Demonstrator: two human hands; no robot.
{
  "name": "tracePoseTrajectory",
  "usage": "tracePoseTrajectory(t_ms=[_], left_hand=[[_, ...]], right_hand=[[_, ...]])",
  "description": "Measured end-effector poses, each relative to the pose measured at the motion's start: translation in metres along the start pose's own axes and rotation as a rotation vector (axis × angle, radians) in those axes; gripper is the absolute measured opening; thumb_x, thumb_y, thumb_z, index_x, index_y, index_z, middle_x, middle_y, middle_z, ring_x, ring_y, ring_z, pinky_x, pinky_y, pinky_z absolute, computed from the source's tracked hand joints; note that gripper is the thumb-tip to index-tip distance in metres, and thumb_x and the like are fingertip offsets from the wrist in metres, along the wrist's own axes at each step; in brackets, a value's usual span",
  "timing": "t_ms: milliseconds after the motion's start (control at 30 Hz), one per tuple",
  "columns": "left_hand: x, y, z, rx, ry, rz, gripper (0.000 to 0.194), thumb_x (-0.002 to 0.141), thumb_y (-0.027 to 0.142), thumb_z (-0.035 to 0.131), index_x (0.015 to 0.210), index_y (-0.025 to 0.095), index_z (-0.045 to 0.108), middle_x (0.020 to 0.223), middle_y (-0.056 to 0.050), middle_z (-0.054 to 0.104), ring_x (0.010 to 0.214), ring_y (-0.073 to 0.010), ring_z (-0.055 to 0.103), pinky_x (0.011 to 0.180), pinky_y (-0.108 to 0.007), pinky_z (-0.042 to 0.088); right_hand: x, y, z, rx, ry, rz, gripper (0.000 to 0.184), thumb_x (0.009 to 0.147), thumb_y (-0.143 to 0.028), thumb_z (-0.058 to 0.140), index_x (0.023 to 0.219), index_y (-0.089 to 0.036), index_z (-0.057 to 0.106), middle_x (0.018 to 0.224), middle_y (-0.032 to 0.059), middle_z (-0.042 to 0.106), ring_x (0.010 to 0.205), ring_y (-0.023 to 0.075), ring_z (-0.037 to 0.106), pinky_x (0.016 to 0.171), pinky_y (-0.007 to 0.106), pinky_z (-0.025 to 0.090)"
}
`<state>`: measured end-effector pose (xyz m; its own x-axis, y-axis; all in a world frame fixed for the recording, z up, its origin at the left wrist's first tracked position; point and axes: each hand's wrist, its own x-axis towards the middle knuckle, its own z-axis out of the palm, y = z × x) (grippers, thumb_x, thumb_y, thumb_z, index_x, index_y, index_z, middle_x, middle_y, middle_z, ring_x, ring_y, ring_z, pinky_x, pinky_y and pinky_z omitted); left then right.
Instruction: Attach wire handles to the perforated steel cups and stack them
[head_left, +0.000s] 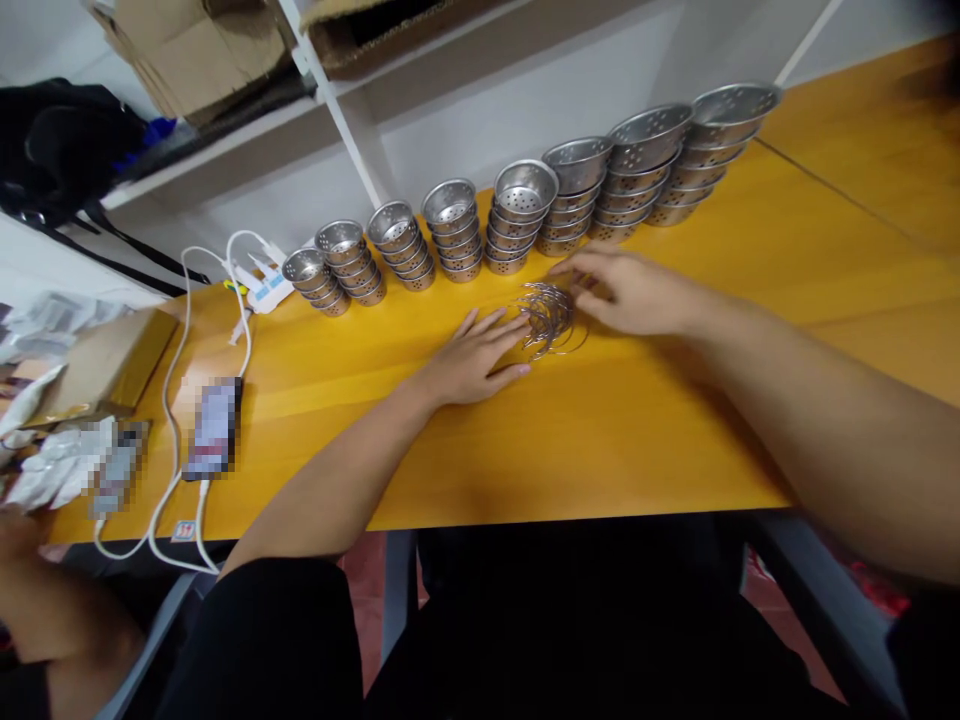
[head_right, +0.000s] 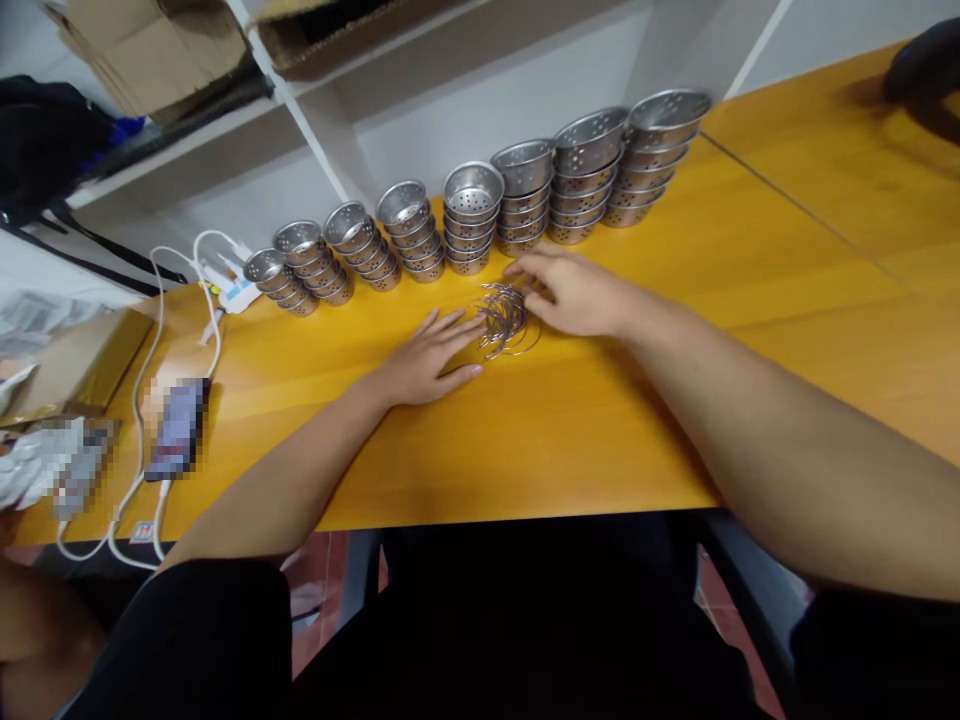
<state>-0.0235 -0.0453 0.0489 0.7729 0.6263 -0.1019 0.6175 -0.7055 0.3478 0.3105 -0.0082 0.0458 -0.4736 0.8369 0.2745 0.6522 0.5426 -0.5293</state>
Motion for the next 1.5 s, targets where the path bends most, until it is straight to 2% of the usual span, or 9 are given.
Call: tracePoseTrajectory(t_ms=[200, 333, 600, 767, 1033, 1167, 1300, 1400, 1500], left_hand=[[-0.003, -0.007, 0.002, -0.037, 0.115, -0.011, 0.072, 0.127, 0.064, 0.068, 0.183, 0.018, 0.068, 0.207, -0.023, 0.056, 0.199, -0.0428, 0.05, 0.174, -0.075, 0.024], [-0.003, -0.011, 0.006, -0.057, 0.156, -0.024, 0.069, 0.125, 0.064, 0.07, 0.178, 0.021, 0.069, 0.204, -0.023, 0.058, 0.196, -0.0431, 0.054, 0.174, -0.075, 0.028], [-0.004, -0.017, 0.005, -0.07, 0.153, 0.011, 0.072, 0.125, 0.067, 0.072, 0.183, 0.023, 0.068, 0.206, -0.02, 0.058, 0.197, -0.0432, 0.052, 0.173, -0.076, 0.028], [-0.005, -0.016, 0.004, -0.081, 0.148, 0.034, 0.071, 0.126, 0.064, 0.073, 0.186, 0.026, 0.071, 0.206, -0.018, 0.059, 0.198, -0.044, 0.052, 0.172, -0.077, 0.03], [-0.009, -0.014, 0.002, -0.118, 0.103, 0.021, 0.076, 0.126, 0.06, 0.074, 0.195, 0.03, 0.063, 0.212, -0.014, 0.051, 0.204, -0.0405, 0.043, 0.174, -0.075, 0.024], [-0.008, -0.015, 0.003, -0.095, 0.09, 0.031, 0.075, 0.128, 0.06, 0.072, 0.194, 0.026, 0.063, 0.211, -0.016, 0.052, 0.204, -0.0404, 0.044, 0.174, -0.074, 0.025], [-0.007, -0.015, 0.005, -0.082, 0.114, 0.057, 0.07, 0.127, 0.058, 0.072, 0.188, 0.023, 0.068, 0.207, -0.019, 0.058, 0.202, -0.0415, 0.047, 0.174, -0.075, 0.024], [-0.007, -0.015, 0.003, -0.109, 0.24, 0.037, 0.053, 0.125, 0.058, 0.074, 0.167, 0.027, 0.081, 0.191, -0.019, 0.074, 0.185, -0.041, 0.067, 0.165, -0.072, 0.046], [-0.009, -0.017, -0.002, -0.12, 0.376, -0.015, 0.043, 0.125, 0.062, 0.071, 0.139, 0.024, 0.085, 0.156, -0.019, 0.086, 0.149, -0.0368, 0.086, 0.138, -0.061, 0.07]], right_hand=[[-0.007, 0.004, -0.02, -0.143, -0.229, 0.143, 0.07, 0.107, -0.033, 0.07, 0.173, -0.008, 0.072, 0.156, 0.0319, 0.076, 0.134, 0.0492, 0.081, 0.135, 0.073, 0.067], [-0.018, 0.006, -0.035, -0.053, -0.321, 0.134, 0.085, 0.101, -0.043, 0.081, 0.18, -0.016, 0.067, 0.165, 0.0271, 0.074, 0.151, 0.0503, 0.079, 0.144, 0.067, 0.063], [-0.017, 0.011, -0.02, -0.023, -0.231, -0.12, 0.082, 0.105, -0.045, 0.084, 0.186, -0.034, 0.071, 0.175, 0.0165, 0.078, 0.164, 0.0522, 0.075, 0.144, 0.079, 0.061], [-0.014, 0.004, -0.004, -0.005, -0.175, -0.155, 0.055, 0.116, -0.036, 0.075, 0.169, -0.03, 0.085, 0.163, 0.0193, 0.087, 0.152, 0.052, 0.083, 0.136, 0.08, 0.066], [-0.015, -0.012, 0.008, 0.021, -0.163, -0.185, 0.045, 0.122, -0.033, 0.071, 0.164, -0.036, 0.086, 0.159, 0.0152, 0.089, 0.148, 0.0477, 0.085, 0.134, 0.078, 0.067], [-0.016, -0.014, 0.006, 0.033, -0.155, -0.162, 0.058, 0.119, -0.028, 0.072, 0.176, -0.035, 0.078, 0.163, 0.0166, 0.085, 0.155, 0.0482, 0.082, 0.138, 0.077, 0.067], [-0.013, -0.016, 0.013, 0.053, -0.093, -0.175, 0.084, 0.109, -0.021, 0.08, 0.19, -0.041, 0.069, 0.196, 0.0151, 0.064, 0.183, 0.052, 0.062, 0.152, 0.082, 0.053], [-0.006, -0.015, 0.025, 0.095, -0.126, -0.23, 0.072, 0.109, -0.021, 0.079, 0.176, -0.046, 0.082, 0.204, 0.0069, 0.058, 0.19, 0.0485, 0.055, 0.155, 0.084, 0.049], [0.0, -0.013, 0.034, 0.135, -0.157, -0.256, 0.047, 0.114, -0.025, 0.074, 0.154, -0.039, 0.094, 0.198, 0.0082, 0.065, 0.188, 0.0465, 0.059, 0.154, 0.083, 0.05]])
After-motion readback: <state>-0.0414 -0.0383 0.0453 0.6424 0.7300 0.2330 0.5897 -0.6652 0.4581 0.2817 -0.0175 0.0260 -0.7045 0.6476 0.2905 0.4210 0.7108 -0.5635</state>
